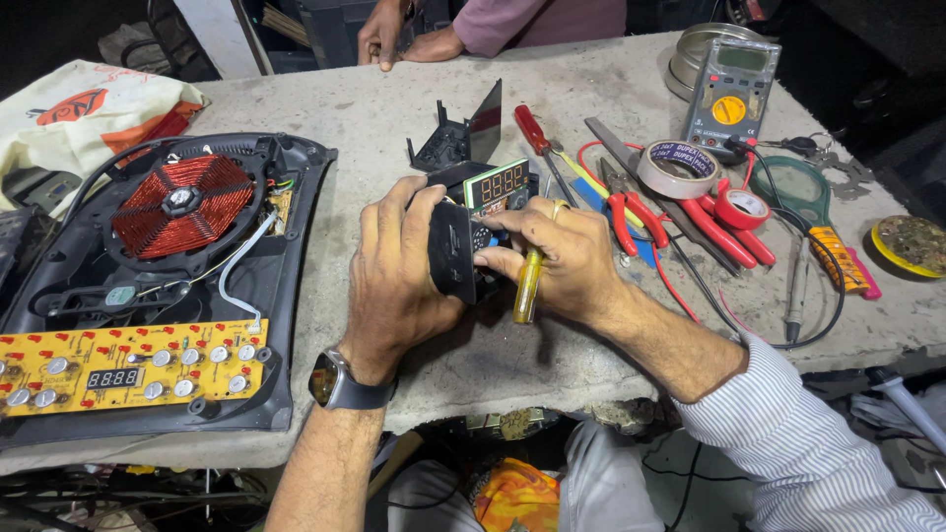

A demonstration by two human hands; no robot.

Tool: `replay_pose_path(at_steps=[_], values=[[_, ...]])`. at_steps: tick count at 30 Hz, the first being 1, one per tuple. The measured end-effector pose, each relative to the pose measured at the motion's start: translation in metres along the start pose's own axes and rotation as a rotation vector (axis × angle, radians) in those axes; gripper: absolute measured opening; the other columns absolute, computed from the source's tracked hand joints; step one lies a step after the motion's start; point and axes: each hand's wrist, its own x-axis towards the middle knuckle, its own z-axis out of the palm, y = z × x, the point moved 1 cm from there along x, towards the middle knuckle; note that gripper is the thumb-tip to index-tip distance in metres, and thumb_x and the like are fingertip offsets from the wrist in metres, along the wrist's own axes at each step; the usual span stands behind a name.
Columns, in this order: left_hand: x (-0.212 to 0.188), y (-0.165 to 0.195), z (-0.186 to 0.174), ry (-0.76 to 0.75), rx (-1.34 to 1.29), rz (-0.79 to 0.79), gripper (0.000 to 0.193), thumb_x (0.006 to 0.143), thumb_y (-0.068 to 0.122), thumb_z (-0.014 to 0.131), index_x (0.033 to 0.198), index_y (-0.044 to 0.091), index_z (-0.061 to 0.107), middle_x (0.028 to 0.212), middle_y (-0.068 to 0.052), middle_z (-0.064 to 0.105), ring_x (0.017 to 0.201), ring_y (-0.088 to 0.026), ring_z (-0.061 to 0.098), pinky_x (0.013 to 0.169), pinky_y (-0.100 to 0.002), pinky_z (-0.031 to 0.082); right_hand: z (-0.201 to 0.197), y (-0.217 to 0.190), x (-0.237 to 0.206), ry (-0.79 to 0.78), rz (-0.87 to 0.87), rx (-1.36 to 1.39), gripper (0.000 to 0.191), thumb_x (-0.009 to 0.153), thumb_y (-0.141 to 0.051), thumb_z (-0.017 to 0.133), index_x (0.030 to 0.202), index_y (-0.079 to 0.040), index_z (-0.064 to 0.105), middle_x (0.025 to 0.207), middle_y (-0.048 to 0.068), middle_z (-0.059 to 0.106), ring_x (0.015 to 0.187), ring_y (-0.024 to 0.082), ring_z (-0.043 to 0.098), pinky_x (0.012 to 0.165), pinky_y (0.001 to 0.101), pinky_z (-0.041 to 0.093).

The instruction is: The person disassembles a small black electronic device, removes the casing, and uses a screwdriver to adjust components on the circuit board. They then reassemble the device and place it on the workbench.

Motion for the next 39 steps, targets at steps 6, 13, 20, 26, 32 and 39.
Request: replay_pose_path(at_steps=[6,13,20,26,32,39], values=[[0.000,0.000,0.000,-0.007,0.001,-0.016,0.088,0.064,0.013,0.088,0.140,0.000,0.046,0.140,-0.022,0.052,0.118,-0.043,0.055,0.095,-0.049,0.054,0.000,-0.001,-0.001,-0.010,-0.025,0.040,0.038,0.084,-0.016,0.089,0.116,-0.006,0.072,0.076,0.003,0.060,0.064,0.014,0.062,0.057,0.0303,0.049],[-0.001,-0.002,0.000,-0.012,-0.008,-0.024,0.090,0.062,0.010,0.088,0.141,0.001,0.045,0.141,-0.022,0.052,0.118,-0.043,0.055,0.095,-0.049,0.054,0.001,0.000,0.001,-0.019,-0.113,-0.022,0.039,0.084,-0.008,0.086,0.120,-0.008,0.073,0.075,0.004,0.059,0.063,0.019,0.060,0.058,0.0337,0.049],[0.000,-0.006,-0.001,-0.005,-0.020,-0.045,0.093,0.062,0.016,0.093,0.140,0.000,0.046,0.139,-0.023,0.053,0.121,-0.042,0.056,0.098,-0.048,0.053,-0.013,0.011,-0.001,0.031,0.128,0.141,0.032,0.090,-0.012,0.082,0.119,-0.004,0.070,0.072,0.000,0.062,0.063,0.009,0.059,0.058,0.0257,0.048],[0.001,-0.009,-0.002,0.011,-0.025,-0.052,0.095,0.066,0.022,0.097,0.140,-0.003,0.044,0.139,-0.024,0.052,0.125,-0.043,0.055,0.103,-0.048,0.050,-0.020,0.037,0.004,0.121,0.395,0.023,0.029,0.092,-0.019,0.086,0.111,-0.001,0.073,0.086,0.006,0.069,0.077,0.013,0.064,0.070,0.0267,0.053],[0.002,-0.007,0.000,-0.014,-0.005,-0.038,0.094,0.064,0.020,0.095,0.139,-0.002,0.045,0.140,-0.024,0.052,0.122,-0.043,0.055,0.101,-0.050,0.050,-0.007,0.035,0.003,0.013,0.336,-0.037,0.050,0.078,-0.024,0.090,0.116,0.003,0.071,0.092,0.011,0.072,0.079,0.016,0.069,0.071,0.0296,0.055],[0.000,-0.005,0.000,-0.040,-0.015,-0.036,0.092,0.062,0.014,0.092,0.140,0.000,0.046,0.141,-0.022,0.051,0.120,-0.044,0.055,0.097,-0.049,0.052,0.001,0.035,0.003,0.033,0.485,0.006,0.038,0.080,-0.031,0.090,0.099,-0.001,0.076,0.072,0.006,0.068,0.062,0.012,0.064,0.058,0.0297,0.052]])
